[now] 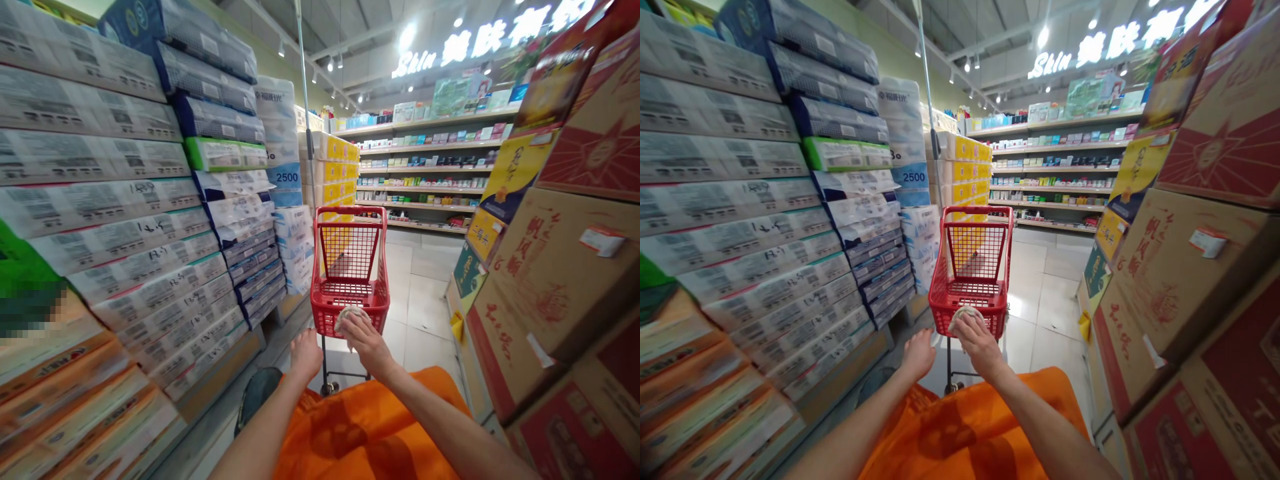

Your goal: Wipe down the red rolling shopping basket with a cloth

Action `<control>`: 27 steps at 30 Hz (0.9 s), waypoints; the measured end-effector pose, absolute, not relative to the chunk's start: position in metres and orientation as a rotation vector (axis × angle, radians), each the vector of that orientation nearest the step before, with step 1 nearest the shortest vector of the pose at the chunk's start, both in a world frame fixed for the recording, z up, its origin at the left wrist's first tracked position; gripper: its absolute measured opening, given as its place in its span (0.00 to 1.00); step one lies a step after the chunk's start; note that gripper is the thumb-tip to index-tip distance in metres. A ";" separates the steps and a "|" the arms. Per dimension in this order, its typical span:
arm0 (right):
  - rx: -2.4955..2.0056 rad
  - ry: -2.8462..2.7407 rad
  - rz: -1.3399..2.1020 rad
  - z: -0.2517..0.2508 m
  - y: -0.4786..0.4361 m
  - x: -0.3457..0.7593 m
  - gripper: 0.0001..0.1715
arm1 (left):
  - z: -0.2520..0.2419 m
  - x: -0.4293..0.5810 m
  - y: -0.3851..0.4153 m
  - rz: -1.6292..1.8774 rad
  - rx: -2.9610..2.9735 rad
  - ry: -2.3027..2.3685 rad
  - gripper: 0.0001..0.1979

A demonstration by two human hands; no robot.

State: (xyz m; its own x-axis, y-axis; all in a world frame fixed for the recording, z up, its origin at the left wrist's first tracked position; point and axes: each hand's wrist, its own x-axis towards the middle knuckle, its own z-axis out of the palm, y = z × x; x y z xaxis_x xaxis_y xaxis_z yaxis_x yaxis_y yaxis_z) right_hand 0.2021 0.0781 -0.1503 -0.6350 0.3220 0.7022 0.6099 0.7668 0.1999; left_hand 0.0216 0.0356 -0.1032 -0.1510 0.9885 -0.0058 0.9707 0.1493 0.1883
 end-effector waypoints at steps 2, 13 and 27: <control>-0.756 -2.248 -0.553 -0.157 0.078 0.210 0.22 | -0.103 0.029 0.035 0.221 1.990 2.253 0.19; -0.860 -2.097 -0.519 -0.151 0.078 0.244 0.22 | -0.100 0.049 0.037 0.225 2.132 2.164 0.21; -1.136 -1.916 -0.292 -0.099 0.097 0.230 0.21 | -0.063 0.020 0.068 0.157 2.297 2.150 0.30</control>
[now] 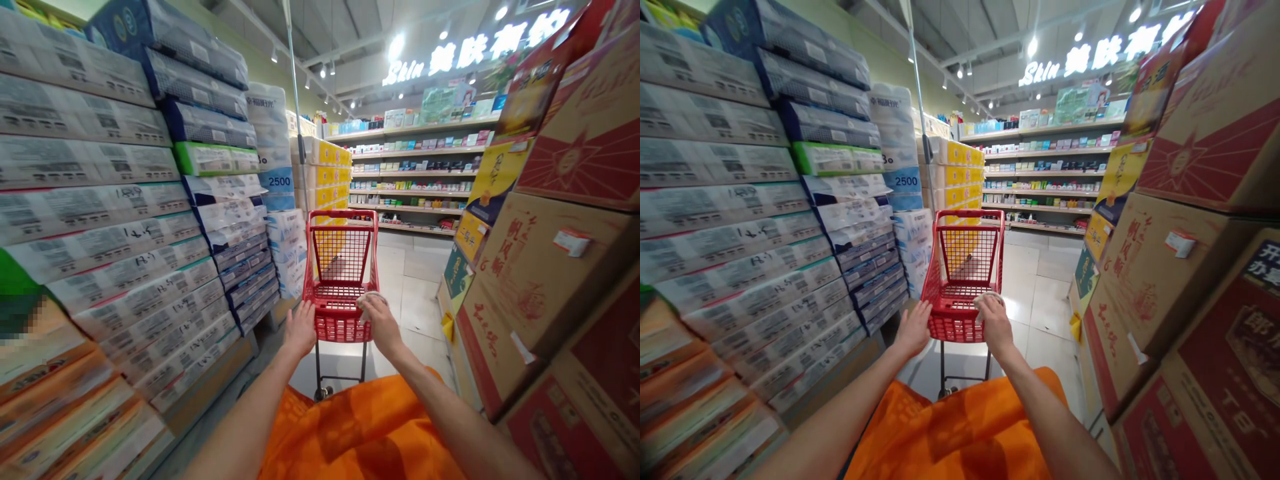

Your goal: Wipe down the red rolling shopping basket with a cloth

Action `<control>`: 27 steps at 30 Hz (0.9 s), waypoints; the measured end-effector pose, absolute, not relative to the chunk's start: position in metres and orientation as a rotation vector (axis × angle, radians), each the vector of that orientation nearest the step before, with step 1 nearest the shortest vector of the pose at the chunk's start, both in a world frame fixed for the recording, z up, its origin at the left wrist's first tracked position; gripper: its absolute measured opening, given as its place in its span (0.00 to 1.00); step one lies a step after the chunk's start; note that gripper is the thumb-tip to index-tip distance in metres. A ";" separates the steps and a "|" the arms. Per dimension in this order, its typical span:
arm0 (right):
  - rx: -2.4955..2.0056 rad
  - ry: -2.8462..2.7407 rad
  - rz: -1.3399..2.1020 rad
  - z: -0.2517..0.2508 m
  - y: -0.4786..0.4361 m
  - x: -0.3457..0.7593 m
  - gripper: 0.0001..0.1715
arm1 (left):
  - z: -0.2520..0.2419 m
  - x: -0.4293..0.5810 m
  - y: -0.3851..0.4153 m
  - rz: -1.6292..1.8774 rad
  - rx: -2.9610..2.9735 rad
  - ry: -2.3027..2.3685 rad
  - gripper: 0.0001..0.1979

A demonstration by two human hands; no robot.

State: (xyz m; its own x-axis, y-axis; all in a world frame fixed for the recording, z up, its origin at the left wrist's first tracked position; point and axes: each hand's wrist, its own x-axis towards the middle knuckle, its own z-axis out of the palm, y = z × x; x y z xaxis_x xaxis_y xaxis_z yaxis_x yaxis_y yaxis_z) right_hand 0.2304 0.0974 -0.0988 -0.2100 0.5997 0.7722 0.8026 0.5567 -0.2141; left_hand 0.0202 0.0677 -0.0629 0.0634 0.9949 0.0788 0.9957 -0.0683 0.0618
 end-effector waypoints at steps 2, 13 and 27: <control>-1.137 -1.989 -0.278 -0.107 0.102 0.204 0.21 | -0.065 0.020 0.066 -0.123 -2.293 -2.112 0.31; -1.152 -1.912 -0.436 -0.117 0.108 0.244 0.20 | -0.066 0.032 0.056 -0.182 -2.295 -2.070 0.31; -1.167 -1.910 -0.490 -0.123 0.105 0.246 0.17 | -0.066 0.042 0.055 -0.199 -2.319 -1.994 0.30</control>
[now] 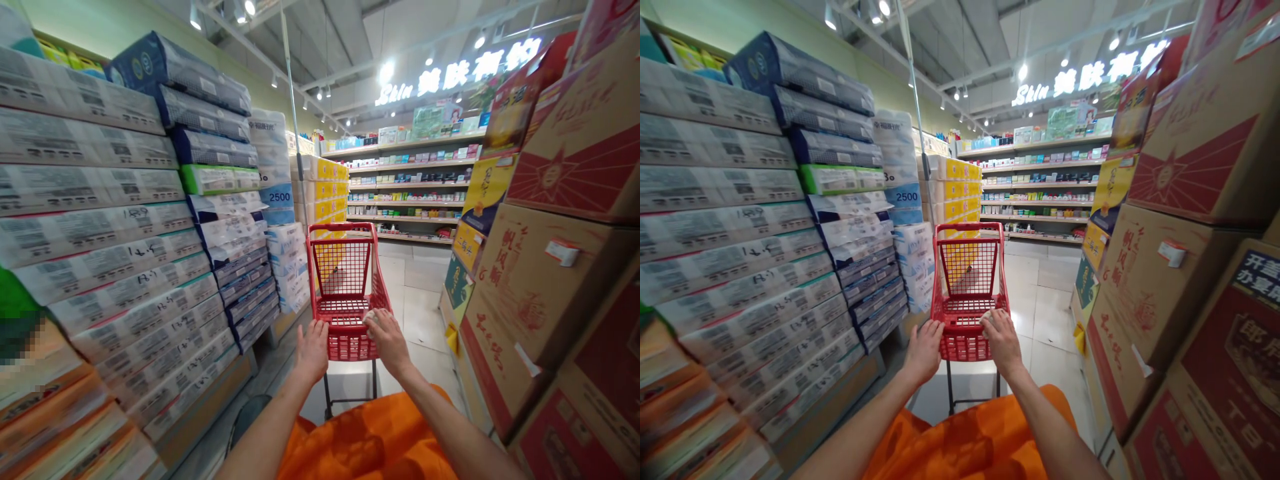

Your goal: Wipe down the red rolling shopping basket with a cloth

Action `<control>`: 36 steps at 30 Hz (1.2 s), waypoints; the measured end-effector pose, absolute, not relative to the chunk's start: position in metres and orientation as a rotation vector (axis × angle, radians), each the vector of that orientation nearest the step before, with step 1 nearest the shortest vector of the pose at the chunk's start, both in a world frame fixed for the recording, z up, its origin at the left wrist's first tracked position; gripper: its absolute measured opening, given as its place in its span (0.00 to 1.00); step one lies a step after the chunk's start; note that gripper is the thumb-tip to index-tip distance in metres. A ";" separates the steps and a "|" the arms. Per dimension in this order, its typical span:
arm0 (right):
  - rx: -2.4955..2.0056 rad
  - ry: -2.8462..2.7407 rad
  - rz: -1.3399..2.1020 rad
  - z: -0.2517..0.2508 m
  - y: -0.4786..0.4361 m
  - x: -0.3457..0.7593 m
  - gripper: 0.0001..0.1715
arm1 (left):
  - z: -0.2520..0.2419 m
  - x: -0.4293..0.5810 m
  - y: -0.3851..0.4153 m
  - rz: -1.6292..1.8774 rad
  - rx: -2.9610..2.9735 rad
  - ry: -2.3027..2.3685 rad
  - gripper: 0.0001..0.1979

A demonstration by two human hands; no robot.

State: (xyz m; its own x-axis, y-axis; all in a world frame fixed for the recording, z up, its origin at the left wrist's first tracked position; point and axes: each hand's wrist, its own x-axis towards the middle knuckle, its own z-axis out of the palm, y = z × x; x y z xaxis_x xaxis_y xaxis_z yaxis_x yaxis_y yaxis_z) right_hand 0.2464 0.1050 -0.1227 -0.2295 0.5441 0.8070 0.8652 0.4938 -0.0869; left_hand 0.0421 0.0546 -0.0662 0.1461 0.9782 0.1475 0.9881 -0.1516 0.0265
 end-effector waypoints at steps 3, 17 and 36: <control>-1.185 -1.829 -0.487 -0.126 0.109 0.264 0.19 | -0.068 0.049 0.054 -0.154 -2.309 -2.027 0.34; -1.229 -1.991 -0.479 -0.118 0.105 0.246 0.17 | -0.071 0.053 0.059 -0.132 -2.447 -1.909 0.35; -1.241 -1.818 -0.505 -0.124 0.108 0.260 0.21 | -0.072 0.061 0.059 -0.033 -2.391 -1.864 0.37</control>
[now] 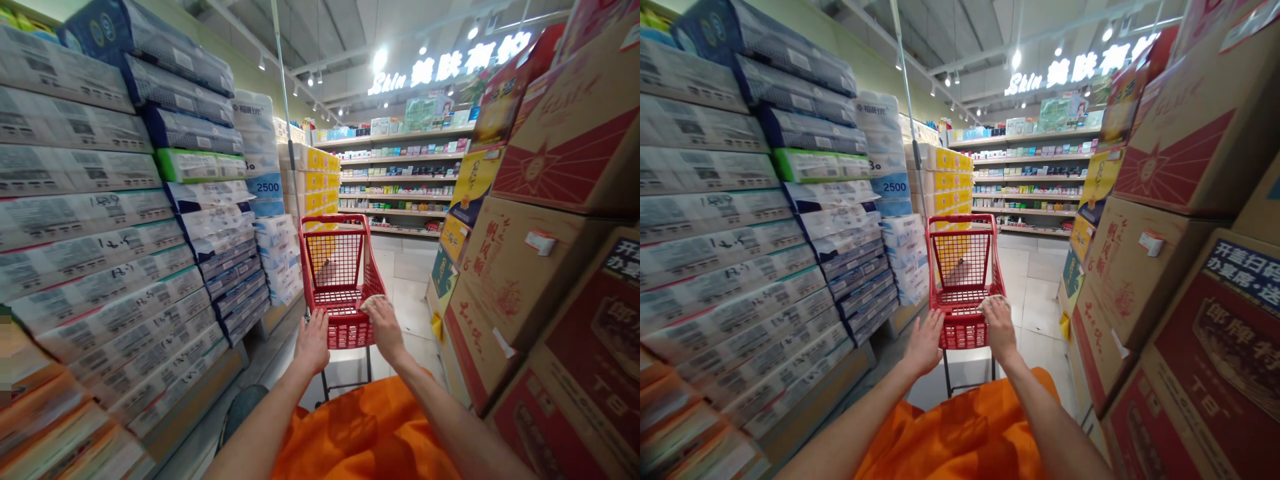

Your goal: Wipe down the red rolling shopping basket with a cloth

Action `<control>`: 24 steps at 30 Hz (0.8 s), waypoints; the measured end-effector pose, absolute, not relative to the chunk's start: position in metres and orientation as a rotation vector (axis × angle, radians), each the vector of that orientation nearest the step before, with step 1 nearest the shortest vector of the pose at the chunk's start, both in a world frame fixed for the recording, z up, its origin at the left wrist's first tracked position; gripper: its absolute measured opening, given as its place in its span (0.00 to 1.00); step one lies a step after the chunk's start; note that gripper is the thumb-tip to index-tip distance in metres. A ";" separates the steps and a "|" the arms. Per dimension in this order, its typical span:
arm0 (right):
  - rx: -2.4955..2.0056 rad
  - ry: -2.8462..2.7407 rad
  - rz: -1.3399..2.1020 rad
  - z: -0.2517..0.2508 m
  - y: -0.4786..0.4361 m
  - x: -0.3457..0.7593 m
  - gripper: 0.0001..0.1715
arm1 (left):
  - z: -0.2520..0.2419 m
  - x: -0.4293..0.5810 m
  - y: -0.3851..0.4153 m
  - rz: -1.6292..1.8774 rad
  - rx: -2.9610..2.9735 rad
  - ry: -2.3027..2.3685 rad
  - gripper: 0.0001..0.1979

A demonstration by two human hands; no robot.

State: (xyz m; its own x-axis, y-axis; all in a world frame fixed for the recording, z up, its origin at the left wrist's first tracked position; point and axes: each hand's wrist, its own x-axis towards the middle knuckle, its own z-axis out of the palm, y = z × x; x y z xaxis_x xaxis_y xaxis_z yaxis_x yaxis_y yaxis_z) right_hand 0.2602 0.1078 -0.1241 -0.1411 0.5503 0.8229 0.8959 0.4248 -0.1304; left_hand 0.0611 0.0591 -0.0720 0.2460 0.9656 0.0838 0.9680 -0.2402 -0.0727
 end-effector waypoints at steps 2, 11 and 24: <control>-1.159 -1.924 -0.464 -0.126 0.105 0.228 0.22 | -0.072 0.064 0.059 -0.042 -2.409 -1.846 0.37; -1.272 -1.862 -0.466 -0.125 0.109 0.262 0.23 | -0.079 0.061 0.055 -0.125 -2.370 -1.861 0.36; -1.286 -1.811 -0.509 -0.125 0.109 0.268 0.22 | -0.068 0.057 0.059 -0.068 -2.385 -1.789 0.32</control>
